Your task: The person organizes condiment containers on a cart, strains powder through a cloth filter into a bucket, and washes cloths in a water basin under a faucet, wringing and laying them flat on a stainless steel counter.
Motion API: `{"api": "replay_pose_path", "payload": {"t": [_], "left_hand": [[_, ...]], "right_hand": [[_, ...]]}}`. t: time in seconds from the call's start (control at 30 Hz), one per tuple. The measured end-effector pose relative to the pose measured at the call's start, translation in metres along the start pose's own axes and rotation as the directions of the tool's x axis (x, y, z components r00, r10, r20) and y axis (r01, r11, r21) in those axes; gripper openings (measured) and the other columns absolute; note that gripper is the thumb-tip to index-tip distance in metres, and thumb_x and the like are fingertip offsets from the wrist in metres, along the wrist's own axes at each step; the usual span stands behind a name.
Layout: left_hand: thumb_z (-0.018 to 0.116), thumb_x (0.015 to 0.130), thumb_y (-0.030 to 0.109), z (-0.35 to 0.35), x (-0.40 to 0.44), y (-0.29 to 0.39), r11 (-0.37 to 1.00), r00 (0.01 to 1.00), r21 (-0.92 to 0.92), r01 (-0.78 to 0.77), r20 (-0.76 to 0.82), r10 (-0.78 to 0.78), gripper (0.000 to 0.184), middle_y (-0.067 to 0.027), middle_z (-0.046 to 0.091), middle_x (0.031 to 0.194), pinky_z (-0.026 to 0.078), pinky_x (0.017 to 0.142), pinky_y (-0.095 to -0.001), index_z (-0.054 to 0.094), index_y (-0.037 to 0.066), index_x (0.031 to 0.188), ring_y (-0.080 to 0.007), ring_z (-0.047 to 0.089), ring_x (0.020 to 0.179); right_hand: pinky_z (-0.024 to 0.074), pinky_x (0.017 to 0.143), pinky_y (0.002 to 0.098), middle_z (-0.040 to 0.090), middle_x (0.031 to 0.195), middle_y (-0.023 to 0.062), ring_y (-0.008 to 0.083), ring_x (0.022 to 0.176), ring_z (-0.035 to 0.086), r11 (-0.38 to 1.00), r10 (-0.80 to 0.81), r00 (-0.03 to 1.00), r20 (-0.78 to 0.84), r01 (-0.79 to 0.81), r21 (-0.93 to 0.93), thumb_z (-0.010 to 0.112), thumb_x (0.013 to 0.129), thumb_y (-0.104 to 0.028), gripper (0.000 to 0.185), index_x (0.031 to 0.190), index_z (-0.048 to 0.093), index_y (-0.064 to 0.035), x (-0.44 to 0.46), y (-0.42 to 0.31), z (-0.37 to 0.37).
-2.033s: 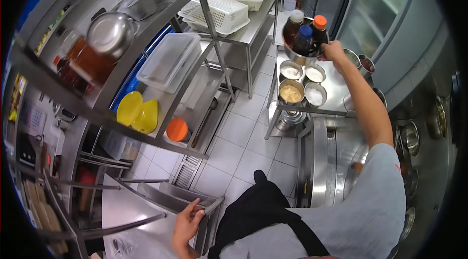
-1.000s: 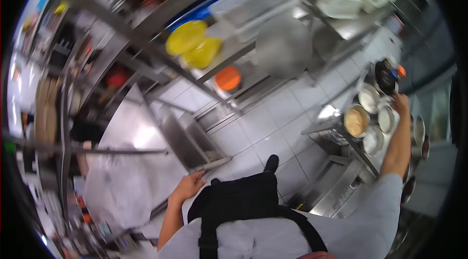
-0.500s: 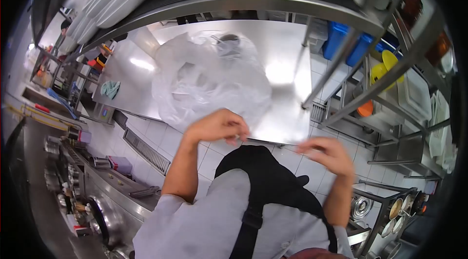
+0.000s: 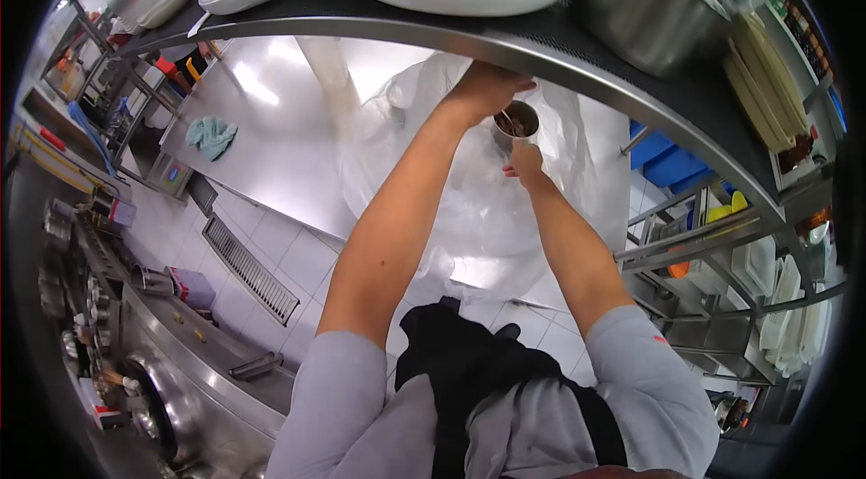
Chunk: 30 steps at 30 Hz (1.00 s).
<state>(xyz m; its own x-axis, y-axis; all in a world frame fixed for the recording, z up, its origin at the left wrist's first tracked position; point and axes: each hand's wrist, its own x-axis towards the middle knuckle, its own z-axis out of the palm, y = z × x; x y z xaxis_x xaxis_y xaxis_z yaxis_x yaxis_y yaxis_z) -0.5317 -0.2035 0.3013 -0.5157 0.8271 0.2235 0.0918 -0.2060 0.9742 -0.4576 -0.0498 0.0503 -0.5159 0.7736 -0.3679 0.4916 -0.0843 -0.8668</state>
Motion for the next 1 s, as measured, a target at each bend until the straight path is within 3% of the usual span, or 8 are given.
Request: {"api": "replay_pose_path", "payload": {"t": [0.2, 0.47, 0.63, 0.7, 0.77, 0.83, 0.97, 1.0], "left_hand": [[0.07, 0.091, 0.019, -0.018, -0.014, 0.012, 0.925, 0.996, 0.379, 0.017, 0.073, -0.048, 0.029, -0.0115, 0.071, 0.109, 0.05, 0.089, -0.035, 0.069, 0.001, 0.114, -0.0188, 0.064, 0.099], [0.053, 0.102, 0.03, -0.003, 0.022, 0.03, 0.447, 0.94, 0.889, -0.101, 0.233, -0.251, 0.041, -0.015, 0.06, 0.134, 0.039, 0.111, -0.0382, 0.059, -0.005, 0.123, -0.0245, 0.056, 0.121], [0.053, 0.101, 0.029, -0.055, 0.098, -0.13, -0.282, 0.587, 0.806, -0.521, 0.578, 0.567, 0.049, -0.0102, 0.054, 0.146, 0.036, 0.115, -0.0337, 0.05, 0.003, 0.143, -0.0214, 0.045, 0.137], [0.053, 0.1, 0.019, -0.022, 0.08, -0.102, 0.634, 0.878, 0.635, -0.442, 0.45, 0.162, 0.052, -0.0112, 0.047, 0.152, 0.038, 0.113, -0.0342, 0.042, 0.003, 0.149, -0.0231, 0.044, 0.14], [0.053, 0.102, 0.021, 0.004, 0.064, -0.083, 0.973, 0.954, 0.23, 0.003, 0.29, -0.072, 0.061, -0.0098, 0.036, 0.159, 0.035, 0.115, -0.0371, 0.03, 0.006, 0.156, -0.0227, 0.04, 0.144], [0.052, 0.101, 0.02, 0.031, 0.047, -0.082, 0.949, 0.995, 0.312, 0.052, 0.065, -0.076, 0.056, -0.0156, 0.034, 0.16, 0.03, 0.119, -0.0386, 0.039, 0.001, 0.152, -0.0299, 0.037, 0.144], [0.051, 0.099, 0.015, 0.001, 0.037, -0.127, -0.171, 0.921, 0.91, -0.378, 0.388, 0.027, 0.055, -0.019, 0.039, 0.157, 0.037, 0.114, -0.0494, 0.04, 0.004, 0.152, -0.0346, 0.037, 0.144], [0.052, 0.099, 0.015, 0.026, 0.036, -0.146, 0.521, 0.996, 0.853, -0.037, -0.01, 0.086, 0.054, -0.0194, 0.046, 0.152, 0.036, 0.115, -0.0487, 0.041, 0.003, 0.151, -0.0341, 0.041, 0.142]], "right_hand": [[0.0578, 0.046, 0.0353, 0.07, 0.077, 0.021, 0.0292, 0.058, 0.072, 0.989, 0.109, 0.956, -0.273, -0.077, 0.126, 0.061, 0.092, -0.027, 0.039, 0.088, 0.067, 0.0111, 0.047, -0.011, 0.008], [0.0629, 0.054, 0.0352, 0.069, 0.076, 0.0215, 0.0272, 0.062, 0.073, 0.992, -0.126, 0.967, 0.221, 0.121, 0.039, 0.058, 0.09, -0.011, 0.026, 0.089, 0.062, 0.0145, -0.089, -0.044, -0.063], [0.0616, 0.053, 0.0343, 0.067, 0.077, 0.0191, 0.0268, 0.063, 0.072, 0.99, -0.102, 0.935, 0.34, 0.061, 0.13, 0.057, 0.091, -0.01, 0.024, 0.088, 0.062, 0.0136, -0.234, -0.042, -0.171], [0.06, 0.054, 0.0315, 0.066, 0.077, 0.0145, 0.0228, 0.062, 0.071, 0.958, -0.138, 0.955, 0.261, 0.063, 0.279, 0.057, 0.091, -0.011, 0.022, 0.088, 0.063, 0.0106, -0.272, -0.002, -0.223], [0.0578, 0.055, 0.0289, 0.063, 0.075, 0.0072, 0.0145, 0.067, 0.065, 0.973, -0.08, 0.986, 0.149, 0.045, 0.226, 0.06, 0.091, -0.016, 0.024, 0.09, 0.066, 0.0066, -0.336, 0.008, -0.303], [0.0552, 0.056, 0.0286, 0.064, 0.075, 0.005, 0.012, 0.067, 0.064, 0.971, -0.138, 0.98, -0.143, 0.163, 0.175, 0.061, 0.091, -0.018, 0.023, 0.095, 0.069, 0.0035, -0.394, 0.051, -0.382], [0.052, 0.053, 0.0275, 0.059, 0.068, 0.0004, 0.0098, 0.063, 0.061, 0.986, -0.027, 0.717, -0.696, 0.133, 0.098, 0.065, 0.088, -0.022, 0.023, 0.082, 0.067, -0.0006, -0.522, 0.143, -0.561], [0.0534, 0.053, 0.0277, 0.058, 0.069, 0.0007, 0.0106, 0.063, 0.062, 0.99, 0.058, 0.599, -0.799, 0.071, 0.125, 0.064, 0.089, -0.021, 0.022, 0.081, 0.063, -0.0007, -0.551, 0.166, -0.603]]}}
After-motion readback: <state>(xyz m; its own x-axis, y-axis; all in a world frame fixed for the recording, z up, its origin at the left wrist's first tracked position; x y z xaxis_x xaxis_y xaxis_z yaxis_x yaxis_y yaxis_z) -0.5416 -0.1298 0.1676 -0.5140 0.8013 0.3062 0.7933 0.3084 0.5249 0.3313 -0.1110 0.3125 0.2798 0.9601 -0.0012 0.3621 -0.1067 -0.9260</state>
